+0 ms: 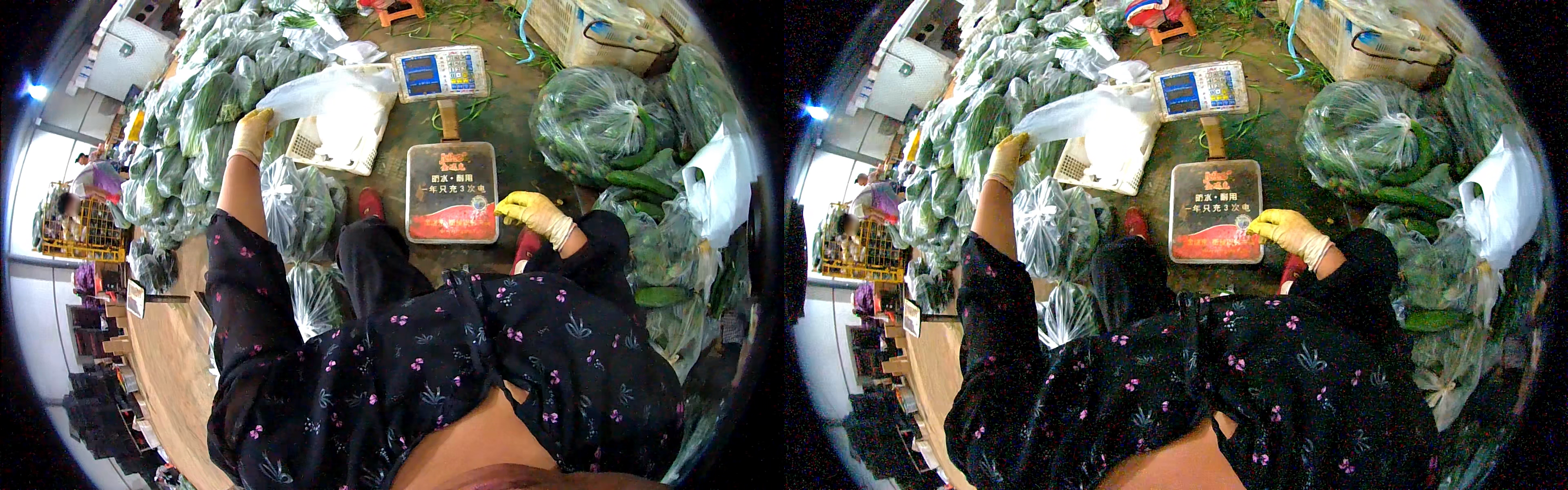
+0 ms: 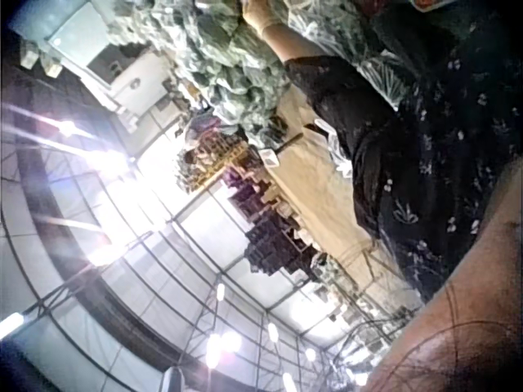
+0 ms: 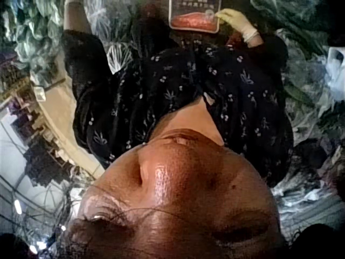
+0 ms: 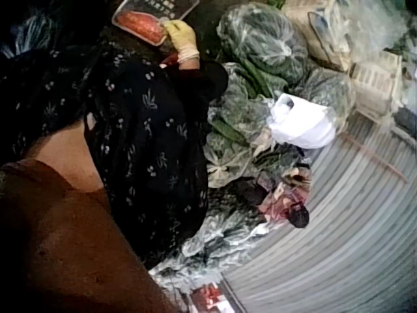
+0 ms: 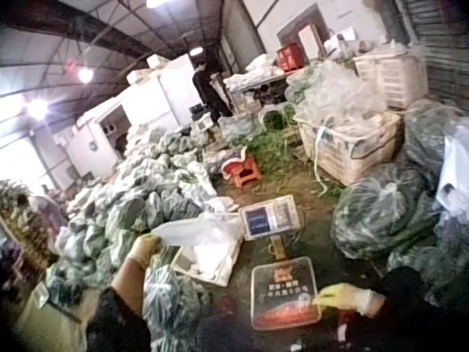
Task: The person sorts cucumbers by placing them into a plastic bag on a digital scale, checks the weight, and ties the bag closed before starting another batch.
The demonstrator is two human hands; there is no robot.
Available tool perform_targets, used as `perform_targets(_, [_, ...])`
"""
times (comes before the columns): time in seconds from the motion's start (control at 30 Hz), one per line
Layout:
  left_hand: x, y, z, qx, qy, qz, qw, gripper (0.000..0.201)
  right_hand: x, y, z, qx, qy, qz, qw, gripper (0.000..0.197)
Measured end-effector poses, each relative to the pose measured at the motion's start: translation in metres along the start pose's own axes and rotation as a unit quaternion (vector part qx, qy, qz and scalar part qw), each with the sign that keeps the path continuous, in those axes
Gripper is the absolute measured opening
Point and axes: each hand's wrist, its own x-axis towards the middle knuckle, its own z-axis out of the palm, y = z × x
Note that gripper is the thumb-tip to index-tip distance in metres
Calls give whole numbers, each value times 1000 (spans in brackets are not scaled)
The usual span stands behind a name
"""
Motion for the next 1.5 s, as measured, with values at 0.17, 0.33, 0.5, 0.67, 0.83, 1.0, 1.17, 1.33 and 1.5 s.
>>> perform_targets(0.17, [16, -17, -14, 37, -30, -12, 999, 21, 4, 6, -1, -39, -8, 2, 999, 29])
perform_targets(0.33, [21, -38, -3, 134, 9, 131, 982, 16, 7, 1, 6, -61, -21, 15, 998, 29])
perform_targets(0.5, [-6, -29, 50, 50, -64, 77, 994, 24, 11, 6, 3, -130, -12, 23, 991, 28])
perform_targets(0.67, [-51, -38, 79, 261, -63, 116, 956, 30, 17, -3, 7, -114, -32, 36, 992, 30])
perform_targets(0.83, [-94, -65, 108, 224, -82, 49, 970, 23, 25, -14, 18, -10, -82, 81, 993, 24])
perform_targets(1.0, [-102, -52, 146, 210, -143, 257, 932, 19, 55, -45, 28, 25, -99, 76, 992, 23])
perform_targets(1.17, [-105, -39, 165, 193, -151, 297, 923, 19, 126, -91, 50, 159, -85, 63, 982, 37])
perform_targets(1.33, [-113, -31, 179, 177, -235, 337, 894, 11, 238, -66, 65, 170, -86, 23, 981, 59])
perform_targets(1.5, [-100, -43, 145, 63, -326, 325, 886, 15, 271, -86, 97, 50, -123, -33, 991, 37])
